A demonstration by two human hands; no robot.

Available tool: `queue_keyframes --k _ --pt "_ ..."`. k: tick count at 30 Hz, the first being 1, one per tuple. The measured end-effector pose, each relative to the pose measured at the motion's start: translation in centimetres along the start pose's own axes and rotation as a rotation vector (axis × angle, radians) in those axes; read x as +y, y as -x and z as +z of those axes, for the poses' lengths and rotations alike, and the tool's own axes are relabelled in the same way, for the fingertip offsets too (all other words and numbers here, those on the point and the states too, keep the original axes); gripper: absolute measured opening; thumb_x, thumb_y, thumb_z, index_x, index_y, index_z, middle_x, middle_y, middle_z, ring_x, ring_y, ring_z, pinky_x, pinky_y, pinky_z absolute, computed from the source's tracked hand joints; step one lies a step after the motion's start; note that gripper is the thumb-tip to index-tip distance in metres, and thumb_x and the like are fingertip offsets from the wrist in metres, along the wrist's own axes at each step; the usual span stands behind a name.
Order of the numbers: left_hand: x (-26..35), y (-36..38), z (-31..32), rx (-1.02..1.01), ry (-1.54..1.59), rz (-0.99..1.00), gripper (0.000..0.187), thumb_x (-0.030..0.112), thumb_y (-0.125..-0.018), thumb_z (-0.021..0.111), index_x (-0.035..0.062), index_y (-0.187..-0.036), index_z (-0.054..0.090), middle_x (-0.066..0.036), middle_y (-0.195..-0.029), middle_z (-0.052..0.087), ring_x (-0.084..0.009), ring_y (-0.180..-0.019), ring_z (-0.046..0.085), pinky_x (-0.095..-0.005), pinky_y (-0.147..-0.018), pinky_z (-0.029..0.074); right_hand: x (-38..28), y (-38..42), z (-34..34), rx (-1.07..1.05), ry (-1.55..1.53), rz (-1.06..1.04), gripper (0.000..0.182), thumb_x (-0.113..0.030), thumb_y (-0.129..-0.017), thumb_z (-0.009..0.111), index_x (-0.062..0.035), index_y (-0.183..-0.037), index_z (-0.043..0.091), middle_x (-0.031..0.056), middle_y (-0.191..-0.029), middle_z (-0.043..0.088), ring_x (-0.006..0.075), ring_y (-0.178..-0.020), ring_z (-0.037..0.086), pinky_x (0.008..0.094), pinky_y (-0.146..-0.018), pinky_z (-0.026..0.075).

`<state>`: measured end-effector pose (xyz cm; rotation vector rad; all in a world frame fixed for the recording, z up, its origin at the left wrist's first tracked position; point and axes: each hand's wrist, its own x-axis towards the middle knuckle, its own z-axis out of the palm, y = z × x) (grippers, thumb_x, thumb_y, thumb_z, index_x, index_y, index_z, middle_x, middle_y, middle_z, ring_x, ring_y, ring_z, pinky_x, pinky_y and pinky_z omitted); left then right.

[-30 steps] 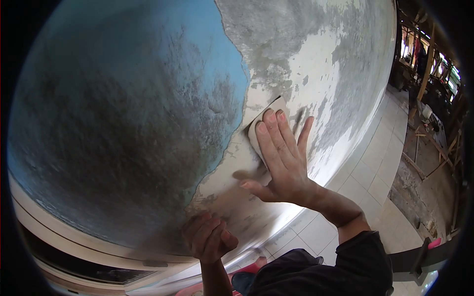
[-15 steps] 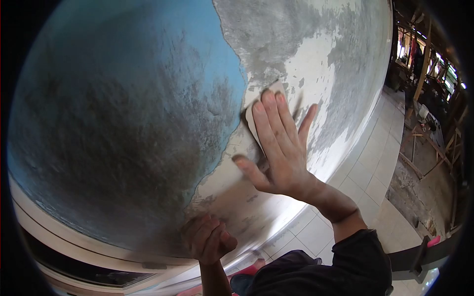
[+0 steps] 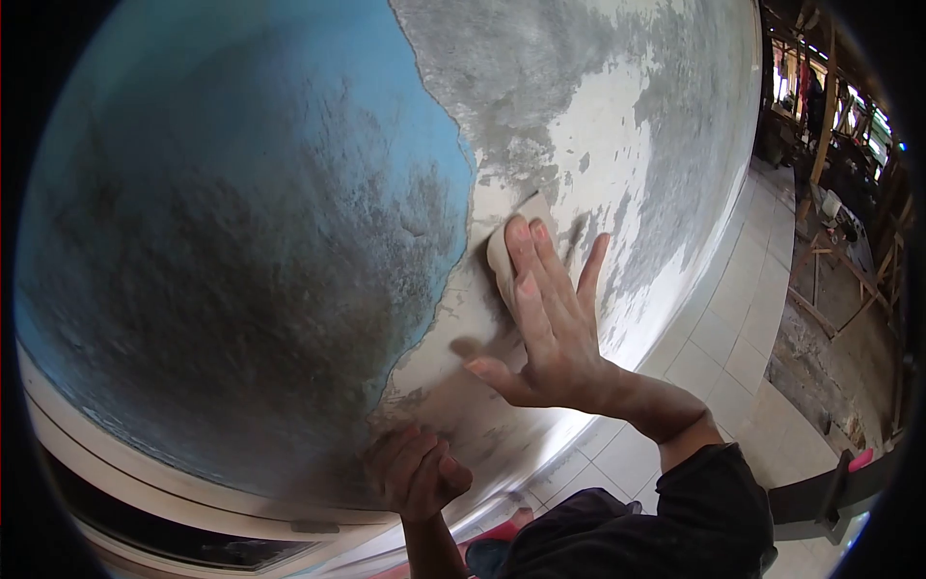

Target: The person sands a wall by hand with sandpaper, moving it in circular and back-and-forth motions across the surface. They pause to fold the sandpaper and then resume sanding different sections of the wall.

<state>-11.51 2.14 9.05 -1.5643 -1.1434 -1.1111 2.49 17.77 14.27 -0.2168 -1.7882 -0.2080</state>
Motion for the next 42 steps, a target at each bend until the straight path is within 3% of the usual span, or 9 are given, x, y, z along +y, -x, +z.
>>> queue_keyframes --k 3,6,9,15,18,24,27,30,42 --pt "0.0 0.1 0.2 0.022 0.012 0.003 0.019 0.017 -0.086 0.051 0.0057 -0.073 0.058 -0.008 -0.075 0.058 -0.0255 -0.075 0.059 -0.0390 -0.067 0.053 0.6 -0.5 -0.2 -0.008 0.045 -0.034 0.090 -0.047 -0.078 0.064 -0.0119 -0.146 0.016 0.0255 -0.147 0.023 0.0364 -0.139 0.020 0.0714 -0.098 -0.008" --pt "0.1 -0.1 0.3 0.027 -0.010 0.002 0.019 0.016 -0.086 0.050 0.0055 -0.072 0.058 -0.008 -0.075 0.058 -0.0256 -0.075 0.059 -0.0393 -0.068 0.053 0.8 -1.9 -0.8 -0.054 0.124 -0.095 0.092 -0.052 -0.087 0.050 -0.0037 -0.146 0.000 0.0362 -0.141 0.025 0.0455 -0.136 0.021 0.0696 -0.099 -0.010" --pt "0.0 0.0 0.3 0.031 -0.001 0.012 0.019 0.016 -0.085 0.050 0.0052 -0.072 0.058 -0.008 -0.075 0.058 -0.0256 -0.075 0.059 -0.0396 -0.068 0.053 0.2 -0.4 -0.6 -0.079 0.090 -0.033 0.093 -0.052 -0.086 0.052 -0.0047 -0.146 0.000 0.0361 -0.141 0.025 0.0457 -0.135 0.021 0.0694 -0.099 -0.009" --pt "0.2 0.2 0.3 0.031 -0.009 -0.023 0.010 0.015 -0.080 0.055 0.0086 -0.075 0.061 -0.003 -0.084 0.060 -0.0223 -0.078 0.061 -0.0361 -0.071 0.051 0.6 -1.5 -0.9 -0.080 0.116 -0.076 0.094 -0.054 -0.083 0.056 -0.0069 -0.147 0.005 0.0329 -0.143 0.025 0.0424 -0.137 0.019 0.0697 -0.099 -0.009" --pt "0.2 0.0 0.1 0.019 -0.024 -0.009 0.011 0.016 -0.081 0.055 0.0083 -0.076 0.061 -0.004 -0.083 0.060 -0.0226 -0.078 0.061 -0.0356 -0.070 0.051 0.3 -0.5 -0.8 -0.088 0.063 0.021 0.086 -0.050 -0.076 0.066 -0.0186 -0.144 0.024 0.0205 -0.148 0.024 0.0332 -0.139 0.021 0.0753 -0.095 -0.005" --pt "0.2 0.2 0.3 0.030 -0.022 -0.010 0.011 0.016 -0.081 0.055 0.0080 -0.076 0.060 -0.004 -0.084 0.060 -0.0227 -0.079 0.061 -0.0346 -0.071 0.052 0.3 -1.0 -1.0 -0.084 0.040 0.010 0.084 -0.052 -0.076 0.065 -0.0215 -0.144 0.025 0.0178 -0.149 0.024 0.0314 -0.139 0.021 0.0760 -0.095 -0.003" --pt "0.4 -0.2 0.4 0.029 -0.038 0.000 0.021 0.016 -0.086 0.049 0.0041 -0.071 0.058 -0.008 -0.077 0.058 -0.0265 -0.074 0.059 -0.0390 -0.068 0.052 0.3 -0.9 -1.1 -0.099 0.045 0.015 0.083 -0.054 -0.076 0.064 -0.0212 -0.144 0.027 0.0174 -0.150 0.023 0.0314 -0.139 0.021 0.0764 -0.095 -0.002" --pt "0.3 0.1 0.1 0.008 -0.035 -0.019 0.011 0.015 -0.081 0.054 0.0078 -0.075 0.060 -0.004 -0.082 0.061 -0.0231 -0.078 0.061 -0.0340 -0.070 0.052 0.2 0.8 -0.9 -0.113 -0.012 0.030 0.083 -0.055 -0.076 0.064 -0.0211 -0.143 0.028 0.0170 -0.150 0.023 0.0312 -0.139 0.021 0.0766 -0.094 -0.003" --pt "0.3 -0.1 0.5 0.030 -0.042 0.001 0.012 0.015 -0.083 0.053 0.0075 -0.076 0.060 -0.005 -0.083 0.060 -0.0231 -0.078 0.061 -0.0342 -0.070 0.052 0.6 -0.2 -1.1 -0.117 0.026 0.002 0.084 -0.056 -0.076 0.063 -0.0231 -0.144 0.026 0.0167 -0.150 0.023 0.0320 -0.139 0.021 0.0767 -0.095 -0.002"
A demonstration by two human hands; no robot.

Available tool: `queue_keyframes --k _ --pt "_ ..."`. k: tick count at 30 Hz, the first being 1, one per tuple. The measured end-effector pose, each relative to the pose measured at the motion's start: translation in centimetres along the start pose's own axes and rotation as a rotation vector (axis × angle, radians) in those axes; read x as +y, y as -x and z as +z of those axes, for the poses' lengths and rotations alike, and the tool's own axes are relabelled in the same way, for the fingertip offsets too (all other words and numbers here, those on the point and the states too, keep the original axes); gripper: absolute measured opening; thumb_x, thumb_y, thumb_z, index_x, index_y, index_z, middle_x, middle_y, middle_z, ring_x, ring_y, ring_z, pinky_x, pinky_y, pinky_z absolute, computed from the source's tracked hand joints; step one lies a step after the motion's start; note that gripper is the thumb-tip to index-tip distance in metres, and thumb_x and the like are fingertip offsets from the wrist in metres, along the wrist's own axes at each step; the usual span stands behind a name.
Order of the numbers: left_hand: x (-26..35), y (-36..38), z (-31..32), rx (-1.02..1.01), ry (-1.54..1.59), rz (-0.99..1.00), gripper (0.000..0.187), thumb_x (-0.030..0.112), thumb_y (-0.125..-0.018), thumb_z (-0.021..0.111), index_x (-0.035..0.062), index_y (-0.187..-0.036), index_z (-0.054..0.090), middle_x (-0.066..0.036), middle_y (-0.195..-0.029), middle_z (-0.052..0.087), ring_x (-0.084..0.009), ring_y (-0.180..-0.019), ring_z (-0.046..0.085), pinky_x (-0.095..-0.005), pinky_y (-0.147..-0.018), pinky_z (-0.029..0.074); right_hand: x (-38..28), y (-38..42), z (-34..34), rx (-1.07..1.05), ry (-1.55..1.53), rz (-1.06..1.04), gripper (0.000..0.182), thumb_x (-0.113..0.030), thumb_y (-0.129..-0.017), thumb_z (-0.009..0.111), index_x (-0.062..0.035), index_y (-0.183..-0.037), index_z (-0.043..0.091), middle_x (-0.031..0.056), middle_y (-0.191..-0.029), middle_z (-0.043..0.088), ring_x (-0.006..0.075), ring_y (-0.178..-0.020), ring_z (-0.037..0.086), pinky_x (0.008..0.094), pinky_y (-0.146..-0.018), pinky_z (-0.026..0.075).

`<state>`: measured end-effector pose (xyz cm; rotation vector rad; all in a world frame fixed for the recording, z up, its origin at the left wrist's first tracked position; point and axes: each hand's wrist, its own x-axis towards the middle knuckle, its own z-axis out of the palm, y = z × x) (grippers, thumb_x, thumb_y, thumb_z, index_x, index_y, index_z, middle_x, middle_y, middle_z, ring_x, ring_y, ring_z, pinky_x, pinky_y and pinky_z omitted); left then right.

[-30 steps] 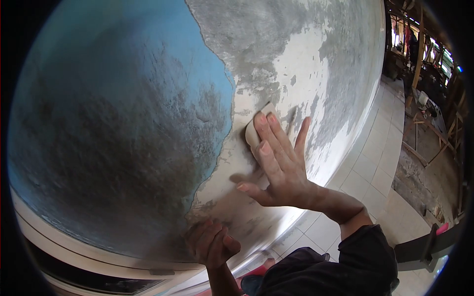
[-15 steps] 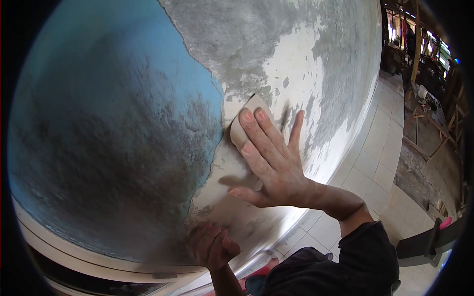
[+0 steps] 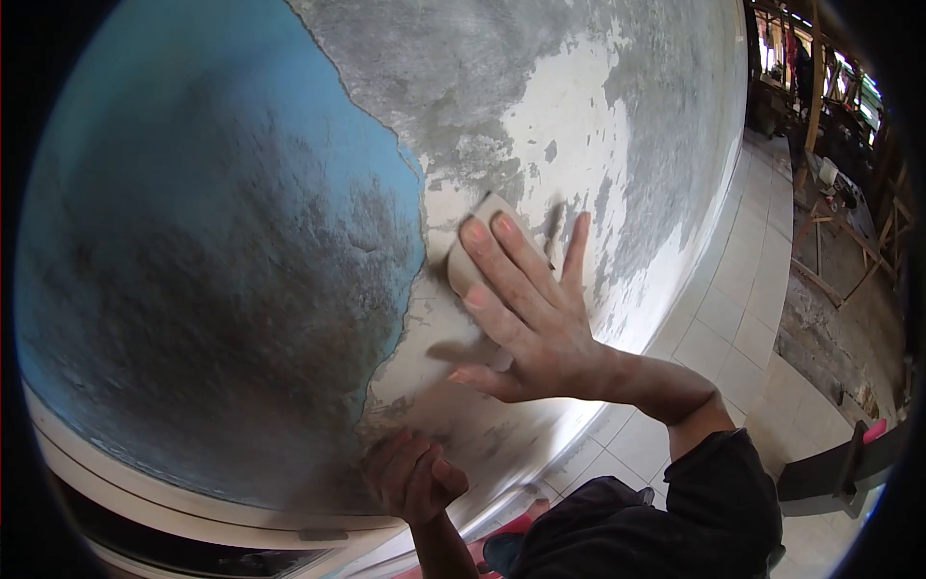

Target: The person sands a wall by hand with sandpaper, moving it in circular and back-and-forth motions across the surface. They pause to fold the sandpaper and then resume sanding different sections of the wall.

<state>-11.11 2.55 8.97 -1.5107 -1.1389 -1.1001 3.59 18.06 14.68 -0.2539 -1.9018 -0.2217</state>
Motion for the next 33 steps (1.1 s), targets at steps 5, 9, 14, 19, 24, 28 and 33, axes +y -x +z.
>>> queue_keyframes --k 5,9,14,19,24,28,33 --pt "0.0 -0.1 0.0 -0.020 -0.004 -0.004 0.011 0.016 -0.083 0.053 0.0085 -0.077 0.060 -0.004 -0.083 0.060 -0.0227 -0.078 0.061 -0.0344 -0.070 0.052 -0.2 0.4 0.1 -0.002 -0.031 0.019 0.084 -0.056 -0.076 0.063 -0.0230 -0.144 0.027 0.0163 -0.149 0.024 0.0322 -0.139 0.022 0.0768 -0.095 -0.002" --pt "0.1 -0.1 0.0 -0.025 -0.009 0.001 0.023 0.017 -0.088 0.048 0.0046 -0.072 0.058 -0.008 -0.076 0.058 -0.0261 -0.075 0.059 -0.0393 -0.067 0.052 -0.2 0.4 0.3 -0.004 -0.007 0.021 0.083 -0.057 -0.076 0.062 -0.0222 -0.143 0.028 0.0164 -0.149 0.025 0.0325 -0.138 0.023 0.0768 -0.095 -0.003" --pt "0.2 -0.2 0.2 -0.015 -0.006 0.004 0.023 0.017 -0.088 0.048 0.0044 -0.071 0.058 -0.008 -0.077 0.058 -0.0258 -0.074 0.059 -0.0392 -0.067 0.052 -0.3 0.0 0.2 0.013 -0.001 -0.003 0.082 -0.057 -0.079 0.058 -0.0173 -0.144 0.026 0.0187 -0.148 0.026 0.0339 -0.138 0.022 0.0753 -0.096 -0.004" --pt "0.2 0.0 0.0 -0.020 -0.002 0.003 0.022 0.017 -0.088 0.048 0.0043 -0.072 0.057 -0.008 -0.077 0.058 -0.0257 -0.074 0.059 -0.0389 -0.068 0.052 -0.4 0.5 0.1 -0.040 0.026 0.040 0.083 -0.056 -0.078 0.060 -0.0106 -0.141 0.032 0.0144 -0.149 0.027 0.0311 -0.138 0.023 0.0766 -0.095 0.000" --pt "0.1 -0.1 0.1 -0.017 -0.010 0.014 0.021 0.017 -0.088 0.049 0.0044 -0.073 0.057 -0.008 -0.077 0.058 -0.0258 -0.074 0.059 -0.0384 -0.067 0.052 -0.7 -0.5 -0.7 -0.112 0.068 0.086 0.084 -0.057 -0.078 0.058 -0.0068 -0.140 0.035 0.0131 -0.148 0.029 0.0298 -0.138 0.024 0.0768 -0.095 0.002" --pt "-0.1 0.1 0.0 -0.027 -0.011 0.019 0.020 0.016 -0.087 0.049 0.0046 -0.073 0.057 -0.008 -0.077 0.058 -0.0258 -0.074 0.059 -0.0385 -0.067 0.052 -0.5 0.9 0.0 -0.105 0.079 0.080 0.083 -0.058 -0.077 0.059 -0.0070 -0.139 0.038 0.0125 -0.148 0.029 0.0291 -0.138 0.024 0.0770 -0.095 0.002" --pt "0.1 -0.2 0.0 -0.029 -0.003 0.017 0.018 0.015 -0.086 0.050 0.0049 -0.073 0.057 -0.008 -0.077 0.058 -0.0255 -0.073 0.059 -0.0383 -0.066 0.053 -0.4 -1.2 -0.5 -0.062 0.107 0.070 0.084 -0.058 -0.078 0.058 -0.0065 -0.140 0.036 0.0132 -0.148 0.029 0.0299 -0.138 0.023 0.0766 -0.095 0.000"
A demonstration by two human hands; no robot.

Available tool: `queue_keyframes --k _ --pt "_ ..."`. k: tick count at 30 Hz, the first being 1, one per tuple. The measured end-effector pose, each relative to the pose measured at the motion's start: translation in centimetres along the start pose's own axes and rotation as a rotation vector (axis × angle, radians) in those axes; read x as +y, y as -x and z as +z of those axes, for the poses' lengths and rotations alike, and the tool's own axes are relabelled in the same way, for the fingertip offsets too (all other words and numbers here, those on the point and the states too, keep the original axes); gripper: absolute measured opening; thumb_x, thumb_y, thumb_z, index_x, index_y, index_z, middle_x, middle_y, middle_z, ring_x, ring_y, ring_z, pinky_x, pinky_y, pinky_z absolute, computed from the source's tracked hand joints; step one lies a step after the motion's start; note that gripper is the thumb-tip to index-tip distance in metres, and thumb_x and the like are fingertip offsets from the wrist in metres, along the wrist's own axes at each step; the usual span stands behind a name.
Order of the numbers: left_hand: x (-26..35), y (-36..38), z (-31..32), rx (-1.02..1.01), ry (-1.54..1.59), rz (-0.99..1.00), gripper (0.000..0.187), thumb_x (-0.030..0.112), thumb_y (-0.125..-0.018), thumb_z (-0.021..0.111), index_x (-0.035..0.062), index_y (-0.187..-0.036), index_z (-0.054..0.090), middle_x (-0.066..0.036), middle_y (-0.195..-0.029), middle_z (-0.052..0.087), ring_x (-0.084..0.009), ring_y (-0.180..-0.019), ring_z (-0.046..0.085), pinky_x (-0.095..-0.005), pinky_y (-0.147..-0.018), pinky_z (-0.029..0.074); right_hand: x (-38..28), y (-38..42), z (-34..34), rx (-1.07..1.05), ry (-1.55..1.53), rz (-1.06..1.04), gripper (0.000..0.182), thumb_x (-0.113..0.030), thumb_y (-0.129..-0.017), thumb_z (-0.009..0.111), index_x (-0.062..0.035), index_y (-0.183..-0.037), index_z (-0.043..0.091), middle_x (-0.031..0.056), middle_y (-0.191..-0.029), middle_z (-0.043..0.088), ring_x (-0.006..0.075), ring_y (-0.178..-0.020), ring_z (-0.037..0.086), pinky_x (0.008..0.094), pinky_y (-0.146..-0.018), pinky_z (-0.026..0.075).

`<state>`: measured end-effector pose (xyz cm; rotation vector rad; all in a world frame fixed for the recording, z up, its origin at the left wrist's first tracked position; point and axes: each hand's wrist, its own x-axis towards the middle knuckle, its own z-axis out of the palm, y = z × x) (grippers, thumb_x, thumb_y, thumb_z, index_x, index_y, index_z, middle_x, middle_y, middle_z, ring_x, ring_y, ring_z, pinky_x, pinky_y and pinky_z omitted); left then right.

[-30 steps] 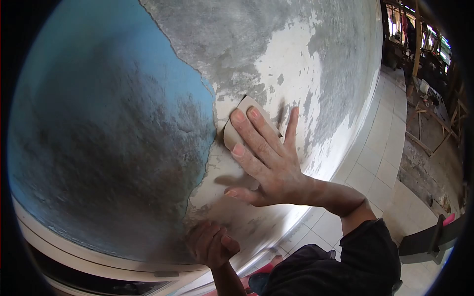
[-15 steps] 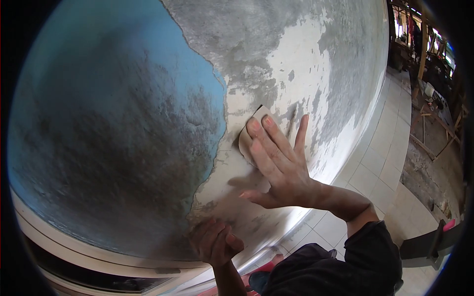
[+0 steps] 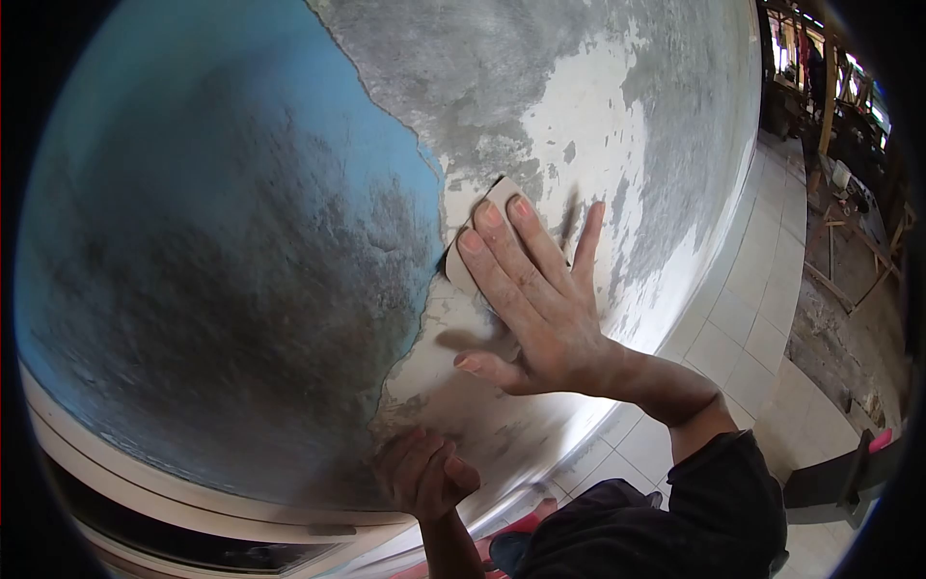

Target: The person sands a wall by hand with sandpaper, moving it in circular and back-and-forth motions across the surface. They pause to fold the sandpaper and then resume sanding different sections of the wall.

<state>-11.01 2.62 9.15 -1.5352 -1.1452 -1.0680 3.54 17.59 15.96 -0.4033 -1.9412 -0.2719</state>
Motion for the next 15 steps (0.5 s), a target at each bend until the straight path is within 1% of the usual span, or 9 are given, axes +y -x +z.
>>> queue_keyframes --k 4,7,8,11,14,15 --pt "-0.2 0.3 -0.2 -0.007 0.014 -0.001 0.018 0.015 -0.085 0.050 0.0051 -0.073 0.057 -0.008 -0.076 0.058 -0.0255 -0.073 0.059 -0.0383 -0.065 0.053 -0.2 1.7 0.6 -0.033 -0.017 0.065 0.085 -0.057 -0.078 0.059 -0.0054 -0.140 0.035 0.0136 -0.148 0.028 0.0304 -0.139 0.021 0.0764 -0.095 -0.001" --pt "-0.1 0.4 -0.2 -0.003 0.019 -0.005 0.018 0.015 -0.085 0.050 0.0053 -0.072 0.058 -0.008 -0.076 0.058 -0.0256 -0.072 0.059 -0.0384 -0.065 0.053 0.3 0.4 1.0 0.045 0.027 0.029 0.086 -0.057 -0.078 0.059 -0.0043 -0.141 0.033 0.0144 -0.149 0.027 0.0307 -0.140 0.020 0.0763 -0.095 -0.001" --pt "-0.1 0.3 -0.1 0.004 0.017 -0.006 0.018 0.015 -0.085 0.050 0.0055 -0.072 0.058 -0.008 -0.076 0.058 -0.0256 -0.072 0.059 -0.0384 -0.065 0.053 0.2 -0.7 0.6 0.064 0.051 0.029 0.089 -0.058 -0.078 0.058 -0.0035 -0.142 0.030 0.0153 -0.149 0.026 0.0313 -0.140 0.019 0.0757 -0.095 -0.002" --pt "-0.2 0.3 -0.1 0.009 0.025 0.003 0.018 0.015 -0.085 0.050 0.0055 -0.072 0.058 -0.008 -0.076 0.058 -0.0257 -0.072 0.059 -0.0384 -0.065 0.053 -0.2 -2.3 -0.1 0.070 0.012 0.067 0.089 -0.059 -0.078 0.057 -0.0031 -0.142 0.030 0.0158 -0.149 0.025 0.0321 -0.140 0.018 0.0760 -0.094 -0.002" --pt "-0.3 0.4 -0.1 0.024 0.038 -0.001 0.018 0.015 -0.085 0.050 0.0054 -0.071 0.058 -0.008 -0.076 0.058 -0.0258 -0.072 0.060 -0.0384 -0.065 0.053 -0.2 -0.6 0.2 0.001 0.027 0.068 0.090 -0.060 -0.078 0.057 -0.0030 -0.142 0.030 0.0164 -0.149 0.025 0.0327 -0.140 0.017 0.0768 -0.093 -0.001" --pt "-0.2 0.4 0.0 0.034 0.044 -0.009 0.019 0.015 -0.085 0.050 0.0053 -0.071 0.058 -0.008 -0.076 0.058 -0.0259 -0.072 0.060 -0.0384 -0.065 0.053 -0.2 -0.8 0.1 -0.013 0.080 0.044 0.089 -0.061 -0.080 0.050 0.0000 -0.141 0.029 0.0195 -0.148 0.024 0.0346 -0.140 0.016 0.0735 -0.095 -0.005"
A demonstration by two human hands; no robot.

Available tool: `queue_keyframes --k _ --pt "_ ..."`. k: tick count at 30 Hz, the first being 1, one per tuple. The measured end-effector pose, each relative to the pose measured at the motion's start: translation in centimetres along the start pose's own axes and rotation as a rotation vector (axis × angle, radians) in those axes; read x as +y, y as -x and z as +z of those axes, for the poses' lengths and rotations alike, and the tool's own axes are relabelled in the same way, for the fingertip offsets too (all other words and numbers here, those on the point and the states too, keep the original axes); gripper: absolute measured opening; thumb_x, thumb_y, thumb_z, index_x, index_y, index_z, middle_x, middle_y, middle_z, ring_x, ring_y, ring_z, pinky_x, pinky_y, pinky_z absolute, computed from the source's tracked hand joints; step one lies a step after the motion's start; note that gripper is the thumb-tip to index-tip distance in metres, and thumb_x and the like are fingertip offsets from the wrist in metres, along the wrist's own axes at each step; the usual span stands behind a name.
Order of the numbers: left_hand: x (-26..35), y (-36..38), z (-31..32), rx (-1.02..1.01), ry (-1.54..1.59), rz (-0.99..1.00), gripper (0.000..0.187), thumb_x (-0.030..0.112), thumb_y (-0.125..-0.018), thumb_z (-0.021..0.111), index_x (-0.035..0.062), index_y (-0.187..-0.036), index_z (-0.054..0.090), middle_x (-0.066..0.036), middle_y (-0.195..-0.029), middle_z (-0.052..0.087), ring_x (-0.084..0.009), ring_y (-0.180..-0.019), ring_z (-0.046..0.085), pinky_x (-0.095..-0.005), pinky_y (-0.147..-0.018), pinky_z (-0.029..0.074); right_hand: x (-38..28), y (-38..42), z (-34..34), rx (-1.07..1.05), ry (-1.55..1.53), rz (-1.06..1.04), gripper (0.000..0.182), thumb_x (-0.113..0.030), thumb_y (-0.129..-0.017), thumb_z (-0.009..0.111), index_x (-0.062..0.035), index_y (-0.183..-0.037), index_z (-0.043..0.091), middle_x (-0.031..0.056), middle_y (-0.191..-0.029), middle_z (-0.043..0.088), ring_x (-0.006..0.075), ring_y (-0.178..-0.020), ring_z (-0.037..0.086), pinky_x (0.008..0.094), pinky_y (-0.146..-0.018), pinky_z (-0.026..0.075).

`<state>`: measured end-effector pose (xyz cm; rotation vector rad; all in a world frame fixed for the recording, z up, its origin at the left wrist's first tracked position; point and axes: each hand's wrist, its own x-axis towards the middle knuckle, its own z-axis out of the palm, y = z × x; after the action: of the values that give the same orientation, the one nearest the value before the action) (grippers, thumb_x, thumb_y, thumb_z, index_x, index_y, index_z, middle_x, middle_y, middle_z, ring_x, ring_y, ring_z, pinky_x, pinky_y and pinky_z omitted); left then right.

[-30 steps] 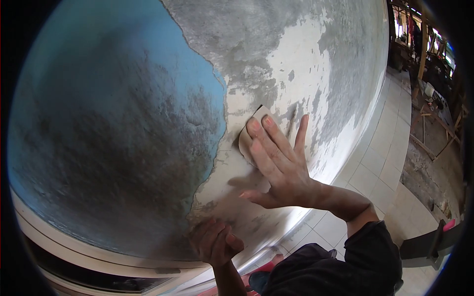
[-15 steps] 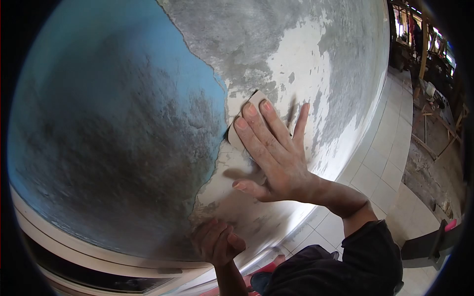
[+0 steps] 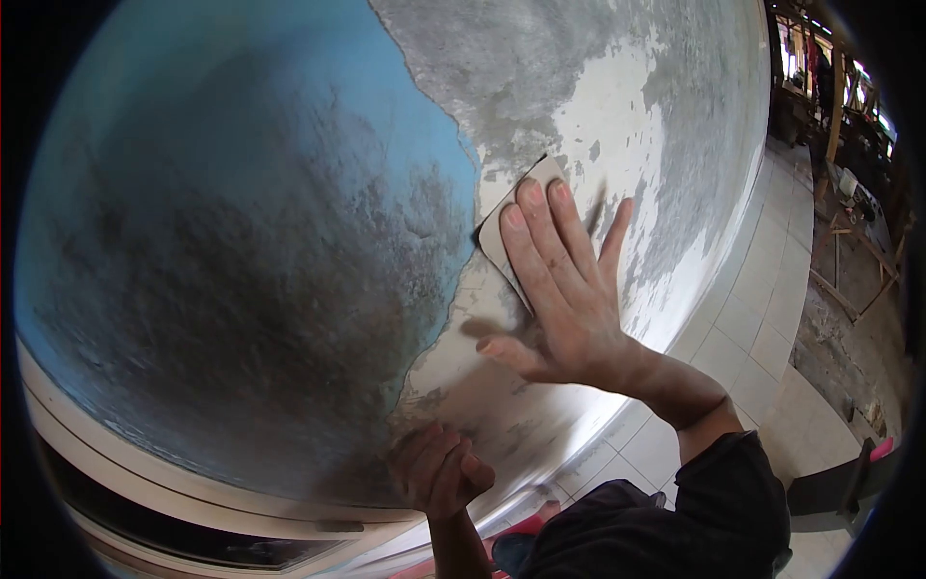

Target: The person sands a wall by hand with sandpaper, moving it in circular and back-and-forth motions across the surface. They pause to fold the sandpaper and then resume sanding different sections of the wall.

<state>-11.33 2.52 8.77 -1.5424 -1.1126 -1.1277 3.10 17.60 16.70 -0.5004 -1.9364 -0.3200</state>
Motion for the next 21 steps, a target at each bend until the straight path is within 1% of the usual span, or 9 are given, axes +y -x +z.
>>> queue_keyframes --k 2,5,8,11,14,17,18,20,21 --pt "0.0 0.0 0.0 0.004 -0.007 0.005 0.019 0.015 -0.085 0.050 0.0053 -0.071 0.058 -0.008 -0.075 0.058 -0.0257 -0.072 0.060 -0.0381 -0.066 0.053 0.4 -1.0 -0.8 -0.027 0.111 -0.043 0.090 -0.065 -0.086 0.038 0.0060 -0.140 0.027 0.0259 -0.147 0.024 0.0383 -0.140 0.013 0.0669 -0.099 -0.013" --pt "0.2 -0.4 0.1 0.009 -0.017 0.008 0.020 0.016 -0.085 0.050 0.0052 -0.070 0.058 -0.008 -0.075 0.058 -0.0255 -0.072 0.059 -0.0378 -0.065 0.053 -0.1 -2.9 -1.7 -0.026 0.100 -0.013 0.091 -0.065 -0.085 0.038 0.0066 -0.140 0.028 0.0262 -0.146 0.026 0.0377 -0.140 0.014 0.0667 -0.099 -0.014" --pt "0.1 -0.1 0.0 0.003 -0.016 0.003 0.021 0.016 -0.086 0.050 0.0048 -0.070 0.058 -0.008 -0.075 0.058 -0.0255 -0.072 0.059 -0.0376 -0.065 0.053 -0.1 -1.3 -1.1 -0.034 0.060 0.008 0.090 -0.066 -0.085 0.038 0.0056 -0.140 0.028 0.0252 -0.146 0.027 0.0376 -0.140 0.014 0.0666 -0.099 -0.014" --pt "-0.1 0.0 0.0 0.013 -0.009 0.003 0.021 0.016 -0.085 0.050 0.0048 -0.069 0.058 -0.008 -0.075 0.058 -0.0254 -0.072 0.059 -0.0374 -0.065 0.053 0.3 -0.6 -0.7 -0.028 0.111 -0.024 0.091 -0.066 -0.085 0.039 0.0043 -0.141 0.027 0.0242 -0.147 0.026 0.0376 -0.140 0.014 0.0668 -0.099 -0.013" --pt "0.1 -0.2 0.0 0.010 -0.006 -0.002 0.022 0.016 -0.085 0.050 0.0053 -0.068 0.058 -0.008 -0.075 0.058 -0.0251 -0.072 0.059 -0.0370 -0.065 0.054 0.1 -2.9 -1.8 -0.028 0.126 -0.008 0.090 -0.066 -0.085 0.038 0.0032 -0.141 0.027 0.0238 -0.147 0.025 0.0376 -0.140 0.014 0.0671 -0.099 -0.013" --pt "0.2 -0.1 0.1 0.011 -0.004 -0.016 0.022 0.017 -0.085 0.051 0.0059 -0.067 0.058 -0.007 -0.075 0.058 -0.0249 -0.072 0.059 -0.0368 -0.065 0.054 0.0 -2.1 -1.6 -0.035 0.107 0.015 0.089 -0.066 -0.085 0.037 0.0034 -0.141 0.027 0.0240 -0.147 0.025 0.0375 -0.140 0.014 0.0674 -0.099 -0.013" --pt "0.1 0.0 0.0 0.009 -0.002 -0.021 0.022 0.017 -0.085 0.051 0.0061 -0.067 0.058 -0.007 -0.075 0.058 -0.0249 -0.072 0.059 -0.0368 -0.065 0.053 0.1 -1.1 -1.2 -0.048 0.099 0.028 0.089 -0.065 -0.083 0.042 0.0008 -0.142 0.027 0.0210 -0.148 0.025 0.0360 -0.140 0.015 0.0704 -0.097 -0.009" --pt "-0.1 0.3 -0.4 -0.003 0.016 -0.036 0.015 0.015 -0.082 0.054 0.0072 -0.070 0.061 -0.005 -0.079 0.060 -0.0223 -0.074 0.061 -0.0334 -0.066 0.054 0.5 1.1 -0.6 -0.077 0.082 0.047 0.090 -0.063 -0.079 0.052 -0.0044 -0.143 0.028 0.0151 -0.150 0.024 0.0330 -0.140 0.017 0.0764 -0.094 -0.002" --pt "0.0 0.3 -0.4 0.000 0.025 -0.050 0.012 0.015 -0.080 0.056 0.0078 -0.072 0.062 -0.004 -0.080 0.061 -0.0211 -0.075 0.062 -0.0317 -0.067 0.054 0.9 0.9 -0.9 -0.088 0.133 0.004 0.090 -0.062 -0.080 0.052 -0.0042 -0.143 0.027 0.0146 -0.151 0.021 0.0327 -0.140 0.016 0.0768 -0.094 -0.002"
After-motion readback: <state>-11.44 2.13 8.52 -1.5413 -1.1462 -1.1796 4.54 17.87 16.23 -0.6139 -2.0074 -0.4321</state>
